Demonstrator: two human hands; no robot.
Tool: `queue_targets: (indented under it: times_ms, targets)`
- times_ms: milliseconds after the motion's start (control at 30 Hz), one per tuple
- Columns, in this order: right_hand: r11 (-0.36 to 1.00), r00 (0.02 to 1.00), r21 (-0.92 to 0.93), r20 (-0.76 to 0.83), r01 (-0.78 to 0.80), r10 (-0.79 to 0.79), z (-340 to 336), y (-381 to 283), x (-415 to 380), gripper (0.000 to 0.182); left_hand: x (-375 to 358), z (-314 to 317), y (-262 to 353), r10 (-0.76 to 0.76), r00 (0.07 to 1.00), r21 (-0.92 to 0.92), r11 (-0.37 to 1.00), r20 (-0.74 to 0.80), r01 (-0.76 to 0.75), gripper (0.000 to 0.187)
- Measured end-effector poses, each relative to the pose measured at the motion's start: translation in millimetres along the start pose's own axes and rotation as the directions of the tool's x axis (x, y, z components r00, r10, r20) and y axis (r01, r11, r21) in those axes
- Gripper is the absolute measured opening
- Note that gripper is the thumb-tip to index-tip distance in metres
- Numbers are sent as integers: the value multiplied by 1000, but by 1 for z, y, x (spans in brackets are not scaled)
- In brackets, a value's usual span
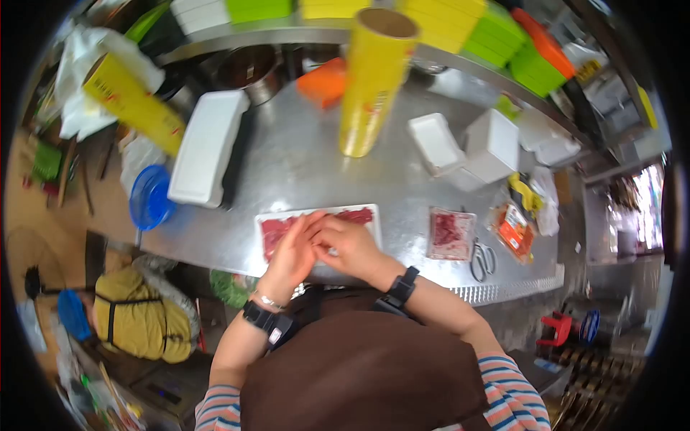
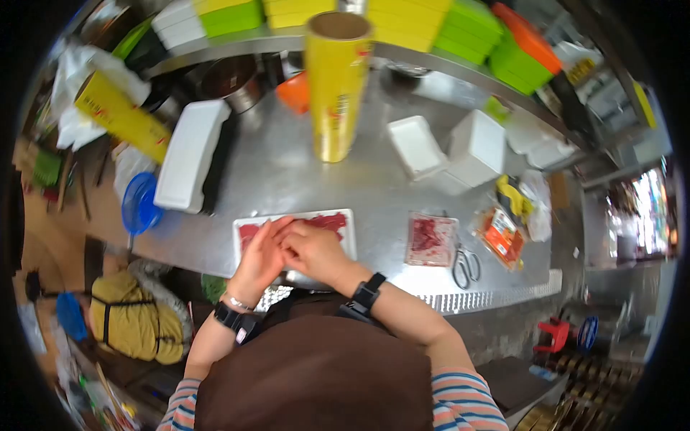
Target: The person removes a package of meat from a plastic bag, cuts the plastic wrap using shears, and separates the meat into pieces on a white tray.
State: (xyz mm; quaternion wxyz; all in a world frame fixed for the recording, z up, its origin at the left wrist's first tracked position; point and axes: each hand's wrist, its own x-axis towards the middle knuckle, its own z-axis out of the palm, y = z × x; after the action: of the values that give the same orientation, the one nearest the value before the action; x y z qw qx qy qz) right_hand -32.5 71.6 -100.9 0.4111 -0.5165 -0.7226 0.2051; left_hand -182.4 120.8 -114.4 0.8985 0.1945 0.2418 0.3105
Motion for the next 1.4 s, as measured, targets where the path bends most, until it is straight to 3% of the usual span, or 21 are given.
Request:
queue_targets:
  times_ms: [133, 267, 400, 433, 500, 600, 633, 700, 767, 833, 867, 900, 933, 967, 1033, 1133, 1200, 1233, 1267, 1333, 1400]
  targets:
    - [970, 969, 27, -51, -243, 244, -22, 5, -25, 10, -13, 8, 7, 61, 988, 369, 929, -145, -3, 33]
    - [910, 862, 106, -292, -401, 414, -65, 30, -76, 8, -29, -7, 23, 72, 977, 420, 907, -200, 19, 27]
    - [777, 720, -123, -485, -618, 496, -126, 59, -148, 10, -31, -9, 22, 57, 971, 420, 906, -233, 47, 22]
    - [665, 676, -220, -464, -714, 573, -141, 62, -162, 12, -30, -7, 19, 52, 972, 421, 906, -231, 51, 22]
    - [560, 697, -416, -451, -717, 557, -159, 71, -180, 17, -25, -3, 14, 51, 968, 420, 906, -244, 58, 20]
    - [583, 601, -222, -520, -781, 607, -165, 79, -167, 20, -15, 4, 8, 25, 973, 447, 891, -228, 82, 20]
    - [581, 595, -216, -525, -785, 609, -162, 84, -162, 20, -12, 8, 7, 21, 974, 453, 887, -225, 86, 20]
    - [619, 797, -505, -432, -602, 423, -153, 101, -156, 22, -7, 19, 6, 18, 982, 490, 868, -188, 78, 19]
    - [616, 807, -524, -436, -588, 399, -153, 114, -159, 23, -3, 28, 6, 14, 985, 492, 867, -174, 74, 19]
    - [595, 605, -193, -477, -780, 637, -162, 111, -158, 20, -2, 30, 6, 16, 986, 488, 870, -168, 69, 19]
    - [596, 605, -193, -476, -780, 638, -164, 118, -164, 20, -1, 29, 5, 8, 986, 483, 872, -165, 73, 19]
    - [619, 496, 259, -411, -742, 765, -170, 123, -169, 18, 0, 29, 3, -1, 987, 479, 875, -159, 78, 19]
    - [494, 423, 657, -281, -569, 862, -174, 128, -175, 18, 1, 29, 2, -3, 988, 478, 875, -155, 78, 19]
    - [497, 422, 655, -286, -569, 860, -177, 129, -181, 18, 2, 29, 0, -17, 987, 487, 868, -163, 95, 19]
    - [339, 461, 881, -163, -329, 872, -187, 110, -178, 18, 6, 33, -3, -31, 986, 495, 862, -165, 110, 19]
    - [273, 504, 920, -100, -282, 858, -189, 95, -169, 12, 16, 56, -11, -37, 988, 677, 725, -149, 129, 21]
    - [242, 531, 927, -56, -287, 845, -185, 72, -145, 13, 27, 73, -21, -54, 998, 769, 637, -27, 55, 23]
    - [229, 546, 930, -38, -287, 837, -181, 66, -136, 13, 37, 71, -30, -112, 993, 729, 683, 45, 44, 27]
    - [255, 562, 893, -4, -371, 827, -176, 62, -127, 14, 45, 77, -38, -115, 989, 761, 649, 95, 3, 35]
    - [349, 609, 798, 28, -490, 792, -164, 47, -105, 18, 49, 113, -45, -60, 965, 884, 417, 257, -210, 42]
    - [345, 629, 774, 87, -531, 772, -151, 28, -83, 18, 56, 122, -56, -49, 942, 841, 468, 331, -272, 43]
